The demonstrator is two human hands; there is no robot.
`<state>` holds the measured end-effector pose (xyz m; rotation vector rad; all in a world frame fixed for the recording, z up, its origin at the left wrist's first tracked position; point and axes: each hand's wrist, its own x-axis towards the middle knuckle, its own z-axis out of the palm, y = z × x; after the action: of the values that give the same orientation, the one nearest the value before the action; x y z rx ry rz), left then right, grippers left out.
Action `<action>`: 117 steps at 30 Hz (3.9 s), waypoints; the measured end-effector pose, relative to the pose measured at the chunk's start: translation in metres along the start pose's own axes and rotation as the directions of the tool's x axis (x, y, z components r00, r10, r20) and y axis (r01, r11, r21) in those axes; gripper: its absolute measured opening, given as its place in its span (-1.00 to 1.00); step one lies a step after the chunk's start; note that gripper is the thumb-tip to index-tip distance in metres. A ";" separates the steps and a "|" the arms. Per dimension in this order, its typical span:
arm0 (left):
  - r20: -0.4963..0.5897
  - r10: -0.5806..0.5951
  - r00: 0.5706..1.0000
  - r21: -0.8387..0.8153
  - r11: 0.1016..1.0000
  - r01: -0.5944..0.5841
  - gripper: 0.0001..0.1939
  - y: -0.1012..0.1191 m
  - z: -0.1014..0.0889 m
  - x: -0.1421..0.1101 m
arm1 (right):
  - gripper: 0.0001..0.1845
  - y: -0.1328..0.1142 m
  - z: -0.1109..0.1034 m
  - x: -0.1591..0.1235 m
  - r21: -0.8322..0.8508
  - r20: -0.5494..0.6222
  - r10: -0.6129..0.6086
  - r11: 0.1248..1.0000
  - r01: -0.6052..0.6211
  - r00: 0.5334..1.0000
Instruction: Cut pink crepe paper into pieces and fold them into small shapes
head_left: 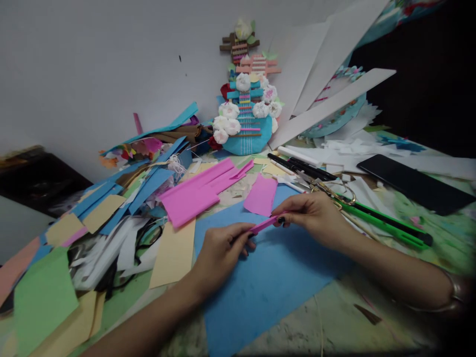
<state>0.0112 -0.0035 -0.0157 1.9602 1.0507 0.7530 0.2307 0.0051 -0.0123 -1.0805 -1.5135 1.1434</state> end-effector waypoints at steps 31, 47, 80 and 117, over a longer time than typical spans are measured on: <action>-0.125 -0.118 0.985 -0.448 0.893 0.050 -0.77 -0.006 -0.004 0.013 | -0.82 0.008 -0.013 0.013 -0.049 0.132 0.086 0.996 -0.080 0.988; -0.069 -0.111 0.991 -0.543 0.838 0.056 -0.83 0.002 -0.001 0.010 | -0.92 0.006 0.003 0.002 -0.049 0.181 0.154 0.988 -0.148 0.971; 0.056 -0.067 0.996 -0.303 0.950 0.081 -0.82 0.000 0.002 0.006 | -0.81 -0.001 0.021 -0.012 -0.222 0.303 0.020 0.974 0.050 0.953; -0.246 -0.122 0.962 -0.301 0.953 0.044 -0.79 -0.020 -0.022 0.025 | -0.84 0.010 -0.006 0.010 -0.362 0.061 -0.217 0.905 0.224 0.974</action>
<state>-0.0015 0.0331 -0.0176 1.5834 1.0977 1.0776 0.2354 0.0171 -0.0194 -1.1071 -1.8619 0.7316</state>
